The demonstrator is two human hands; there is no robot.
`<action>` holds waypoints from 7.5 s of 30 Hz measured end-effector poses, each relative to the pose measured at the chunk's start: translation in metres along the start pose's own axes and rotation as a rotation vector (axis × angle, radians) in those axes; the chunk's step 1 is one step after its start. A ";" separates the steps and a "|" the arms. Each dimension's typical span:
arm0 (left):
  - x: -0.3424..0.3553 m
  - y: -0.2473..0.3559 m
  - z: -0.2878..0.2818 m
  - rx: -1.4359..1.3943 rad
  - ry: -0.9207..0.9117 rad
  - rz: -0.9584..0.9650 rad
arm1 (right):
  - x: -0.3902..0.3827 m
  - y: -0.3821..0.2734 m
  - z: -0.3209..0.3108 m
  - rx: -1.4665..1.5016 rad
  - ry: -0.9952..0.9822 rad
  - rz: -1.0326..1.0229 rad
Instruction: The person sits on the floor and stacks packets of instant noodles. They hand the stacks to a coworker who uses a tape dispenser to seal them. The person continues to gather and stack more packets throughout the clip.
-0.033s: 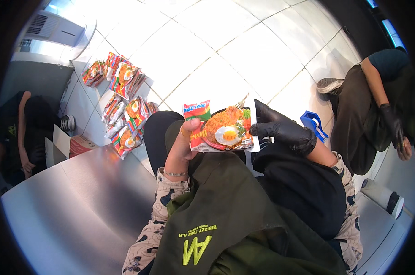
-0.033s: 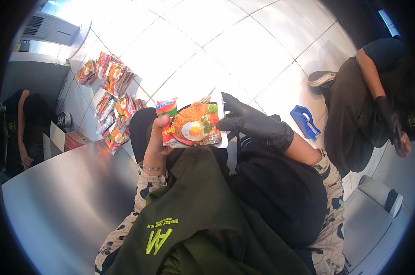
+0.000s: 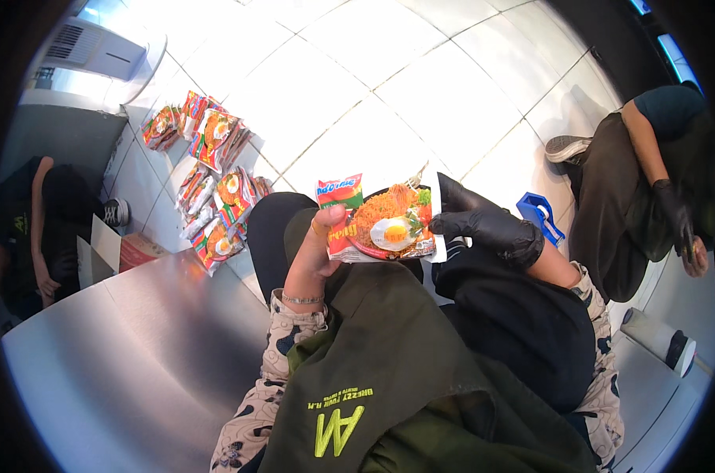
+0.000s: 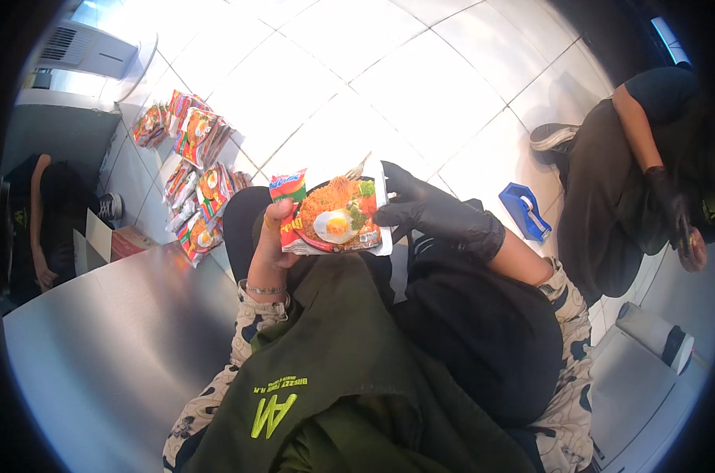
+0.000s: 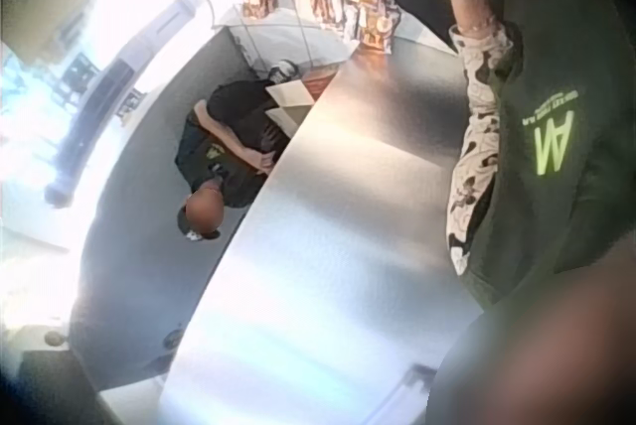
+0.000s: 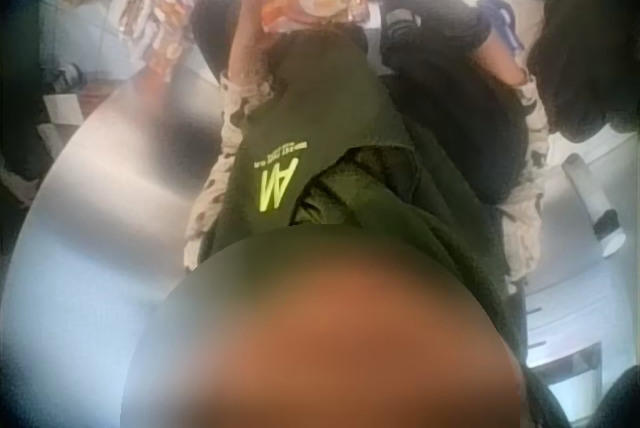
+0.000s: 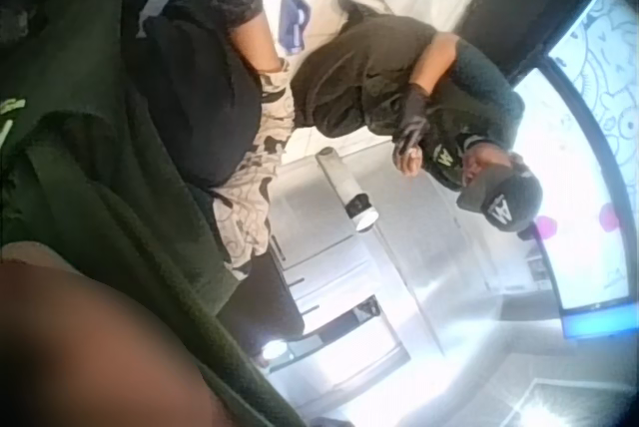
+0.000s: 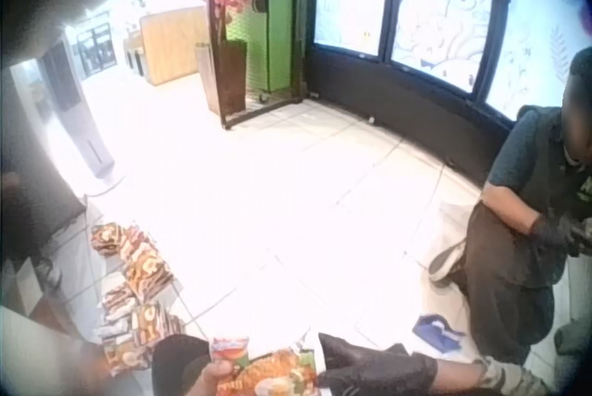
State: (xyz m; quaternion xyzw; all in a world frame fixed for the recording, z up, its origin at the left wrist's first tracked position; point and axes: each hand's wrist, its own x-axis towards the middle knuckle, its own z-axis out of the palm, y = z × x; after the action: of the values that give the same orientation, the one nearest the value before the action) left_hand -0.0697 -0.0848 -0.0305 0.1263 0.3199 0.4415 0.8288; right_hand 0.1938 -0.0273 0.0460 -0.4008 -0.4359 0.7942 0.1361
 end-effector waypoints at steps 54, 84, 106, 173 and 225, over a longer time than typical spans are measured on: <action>0.023 -0.019 -0.034 -0.101 0.018 -0.024 | 0.038 -0.007 0.038 0.140 0.326 0.371; 0.034 -0.021 -0.027 -0.020 0.017 -0.071 | 0.024 0.002 0.017 0.128 0.272 0.377; 0.038 -0.025 -0.031 -0.071 0.010 -0.126 | 0.027 0.029 -0.005 0.050 0.142 0.333; 0.030 -0.024 -0.026 -0.149 -0.029 -0.001 | 0.033 0.015 0.016 0.130 0.318 0.367; 0.019 -0.025 -0.023 0.058 -0.152 -0.113 | 0.031 0.019 0.017 0.090 0.301 0.242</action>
State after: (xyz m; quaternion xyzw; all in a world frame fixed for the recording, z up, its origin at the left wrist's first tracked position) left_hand -0.0606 -0.0854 -0.0686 0.1651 0.2754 0.3738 0.8702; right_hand 0.1632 -0.0308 0.0196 -0.5581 -0.3234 0.7545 0.1213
